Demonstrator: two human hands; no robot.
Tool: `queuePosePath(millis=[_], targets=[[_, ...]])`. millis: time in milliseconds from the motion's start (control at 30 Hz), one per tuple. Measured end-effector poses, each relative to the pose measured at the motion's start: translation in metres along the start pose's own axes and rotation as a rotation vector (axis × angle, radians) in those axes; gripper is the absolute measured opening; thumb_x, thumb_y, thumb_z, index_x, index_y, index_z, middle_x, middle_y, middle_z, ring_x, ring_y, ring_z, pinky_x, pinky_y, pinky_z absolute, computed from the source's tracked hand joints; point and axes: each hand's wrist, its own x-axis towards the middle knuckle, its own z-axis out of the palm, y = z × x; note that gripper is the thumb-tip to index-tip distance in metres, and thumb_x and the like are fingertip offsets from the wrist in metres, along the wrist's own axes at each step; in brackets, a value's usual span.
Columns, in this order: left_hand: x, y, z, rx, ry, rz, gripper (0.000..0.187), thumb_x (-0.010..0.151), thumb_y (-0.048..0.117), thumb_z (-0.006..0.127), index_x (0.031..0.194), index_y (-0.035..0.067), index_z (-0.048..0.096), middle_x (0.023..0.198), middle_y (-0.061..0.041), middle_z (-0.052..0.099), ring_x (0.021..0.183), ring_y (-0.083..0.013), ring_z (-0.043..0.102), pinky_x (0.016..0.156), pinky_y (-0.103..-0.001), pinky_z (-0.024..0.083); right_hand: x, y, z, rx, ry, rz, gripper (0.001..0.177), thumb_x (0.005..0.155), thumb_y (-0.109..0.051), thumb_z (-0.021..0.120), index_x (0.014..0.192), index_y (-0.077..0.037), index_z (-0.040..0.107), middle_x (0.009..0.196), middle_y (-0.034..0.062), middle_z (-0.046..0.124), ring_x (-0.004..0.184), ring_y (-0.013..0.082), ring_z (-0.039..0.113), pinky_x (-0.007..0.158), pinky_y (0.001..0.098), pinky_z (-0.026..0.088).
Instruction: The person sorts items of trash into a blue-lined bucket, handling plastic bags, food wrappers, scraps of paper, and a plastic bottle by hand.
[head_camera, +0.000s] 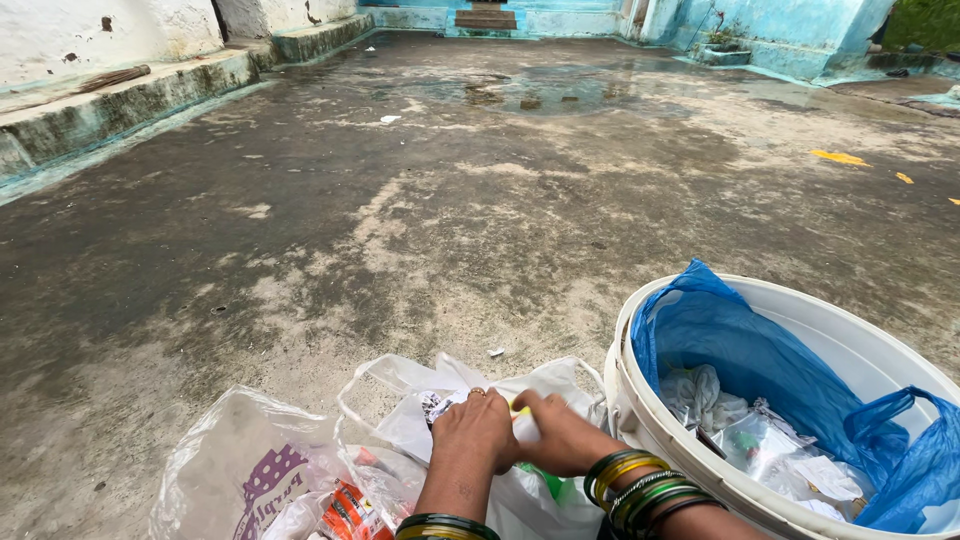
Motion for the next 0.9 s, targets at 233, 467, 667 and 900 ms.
queuePosePath(millis=[233,467,667,900], targets=[[-0.006,0.001,-0.004,-0.032,0.029,0.042,0.064,0.088,0.036,0.078,0.140,0.009,0.051,0.145,-0.010,0.054,0.136,-0.0285,0.054,0.111,-0.043,0.046,-0.001,0.010,0.012,-0.056,-0.506,-0.104,0.054,0.086,-0.029,0.064,0.138,-0.015,0.060,0.123,0.0197,0.070,0.119,0.0336,0.065,0.103,0.0421,0.049],[-0.012,0.026,-0.017,0.022,-0.034,0.007,0.050,0.090,0.036,0.074,0.130,0.010,0.059,0.139,-0.011,0.059,0.133,-0.0282,0.057,0.110,-0.042,0.048,-0.007,0.011,-0.007,-0.022,-0.475,-0.003,0.047,0.088,-0.027,0.061,0.134,-0.015,0.065,0.123,0.0180,0.071,0.119,0.0323,0.066,0.103,0.0404,0.049],[-0.022,0.052,-0.044,0.023,0.102,0.016,0.039,0.090,0.024,0.068,0.128,0.015,0.062,0.136,-0.013,0.062,0.128,-0.0311,0.060,0.105,-0.046,0.050,-0.003,0.004,-0.045,0.038,-0.203,-0.173,0.038,0.088,-0.027,0.076,0.115,0.000,0.070,0.113,0.0221,0.072,0.111,0.0345,0.068,0.094,0.0443,0.054],[-0.041,0.119,-0.106,-0.455,0.436,0.149,0.053,0.079,0.020,0.070,0.131,0.027,0.067,0.130,-0.008,0.068,0.116,-0.0290,0.067,0.100,-0.045,0.052,-0.030,0.006,-0.175,0.536,-0.184,-0.117,0.056,0.086,-0.002,0.065,0.140,-0.005,0.052,0.115,0.0043,0.072,0.094,0.0123,0.072,0.075,0.0286,0.064]])
